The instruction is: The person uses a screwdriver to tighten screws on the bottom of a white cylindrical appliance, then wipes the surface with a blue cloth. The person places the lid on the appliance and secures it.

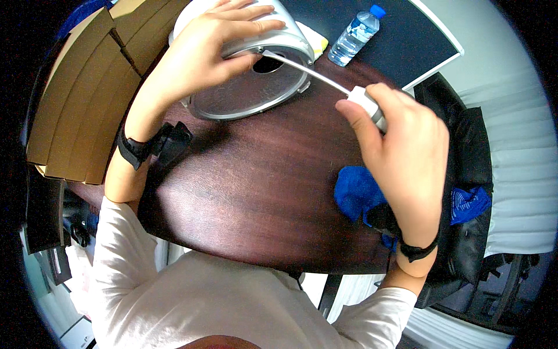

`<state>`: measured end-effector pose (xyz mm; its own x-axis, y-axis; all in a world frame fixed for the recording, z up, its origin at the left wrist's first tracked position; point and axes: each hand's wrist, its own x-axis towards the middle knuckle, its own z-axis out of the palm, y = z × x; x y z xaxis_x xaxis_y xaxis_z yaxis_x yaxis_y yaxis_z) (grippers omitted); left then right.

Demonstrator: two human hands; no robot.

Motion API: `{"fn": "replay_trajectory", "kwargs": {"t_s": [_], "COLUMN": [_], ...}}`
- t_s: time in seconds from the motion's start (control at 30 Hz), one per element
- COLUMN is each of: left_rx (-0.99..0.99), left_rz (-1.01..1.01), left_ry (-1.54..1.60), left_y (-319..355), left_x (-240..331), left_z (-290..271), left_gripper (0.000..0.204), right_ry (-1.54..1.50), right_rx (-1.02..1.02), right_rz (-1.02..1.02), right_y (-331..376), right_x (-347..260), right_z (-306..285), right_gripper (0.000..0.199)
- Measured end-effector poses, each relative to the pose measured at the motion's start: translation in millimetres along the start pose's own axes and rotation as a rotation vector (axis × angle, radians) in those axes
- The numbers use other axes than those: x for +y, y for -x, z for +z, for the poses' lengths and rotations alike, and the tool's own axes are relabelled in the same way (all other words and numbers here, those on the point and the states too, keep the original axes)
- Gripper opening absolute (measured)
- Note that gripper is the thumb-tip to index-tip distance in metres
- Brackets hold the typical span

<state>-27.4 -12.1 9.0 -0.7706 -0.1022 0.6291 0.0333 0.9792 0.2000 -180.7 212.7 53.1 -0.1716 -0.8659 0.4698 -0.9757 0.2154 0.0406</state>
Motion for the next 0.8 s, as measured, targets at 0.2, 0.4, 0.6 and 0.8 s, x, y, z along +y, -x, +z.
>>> {"fn": "replay_trajectory", "kwargs": {"t_s": [0.2,0.4,0.6,0.8], "left_rx": [0.027,0.048,0.059,0.051], "left_rz": [-0.046,-0.039,-0.033,-0.037], "left_ry": [-0.022,-0.027,-0.051,-0.076], "left_y": [2.0,2.1,2.0,2.1], "left_x": [-1.2,-5.9,-11.8,-9.7], "left_z": [-1.9,2.6,8.0,8.6], "left_gripper": [0.049,0.049,0.050,0.049], "right_ry": [-0.221,-0.650,-1.004,-1.342], "right_rx": [-0.088,-0.197,-0.333,-0.423], "right_rz": [0.125,0.329,0.525,0.648], "right_y": [-2.8,12.6,21.6,33.8], "right_x": [1.4,6.3,0.6,-5.1], "right_z": [6.0,34.9,49.7,62.0], "right_gripper": [0.029,0.030,0.034,0.040]}}
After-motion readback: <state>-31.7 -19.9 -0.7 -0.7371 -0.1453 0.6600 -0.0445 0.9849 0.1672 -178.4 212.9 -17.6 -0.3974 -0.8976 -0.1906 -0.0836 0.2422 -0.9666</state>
